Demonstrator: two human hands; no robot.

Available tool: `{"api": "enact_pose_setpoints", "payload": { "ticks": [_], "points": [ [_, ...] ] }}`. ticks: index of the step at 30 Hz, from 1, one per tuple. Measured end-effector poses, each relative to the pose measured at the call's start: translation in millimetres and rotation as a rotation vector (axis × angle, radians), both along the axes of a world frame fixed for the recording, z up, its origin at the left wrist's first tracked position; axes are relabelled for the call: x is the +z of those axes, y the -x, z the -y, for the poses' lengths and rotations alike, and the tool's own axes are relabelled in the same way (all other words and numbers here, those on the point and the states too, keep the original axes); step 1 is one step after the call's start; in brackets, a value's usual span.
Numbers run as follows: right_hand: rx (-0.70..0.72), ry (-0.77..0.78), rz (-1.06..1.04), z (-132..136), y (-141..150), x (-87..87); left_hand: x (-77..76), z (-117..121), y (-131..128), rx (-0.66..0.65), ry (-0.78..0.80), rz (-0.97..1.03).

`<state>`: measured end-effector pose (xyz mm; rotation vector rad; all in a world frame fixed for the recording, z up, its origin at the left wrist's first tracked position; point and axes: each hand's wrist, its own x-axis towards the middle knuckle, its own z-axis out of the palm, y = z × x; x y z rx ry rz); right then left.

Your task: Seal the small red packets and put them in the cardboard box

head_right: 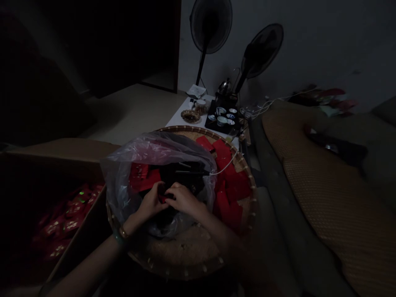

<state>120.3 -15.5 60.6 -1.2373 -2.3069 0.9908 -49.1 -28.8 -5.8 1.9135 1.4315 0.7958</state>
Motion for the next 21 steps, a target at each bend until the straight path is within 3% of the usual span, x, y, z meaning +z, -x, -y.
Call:
{"api": "enact_pose_setpoints", "payload": {
  "ticks": [7,11,15,21],
  "points": [
    [-0.155,-0.006,-0.140,-1.2,5.8,3.6,-1.1,-0.8,-1.7,0.013,-0.001,-0.013],
    [-0.107,-0.019,-0.129,2.4,8.5,8.3,-2.9,-1.1,0.0,-0.027,-0.069,0.017],
    [-0.176,-0.118,-0.156,2.7,11.1,9.4,-6.8,-1.8,1.6,-0.064,-0.155,0.035],
    [-0.036,-0.184,-0.140,-1.7,20.9,-2.2,-14.6,-2.1,2.5,-0.016,-0.138,0.017]
  ]
}}
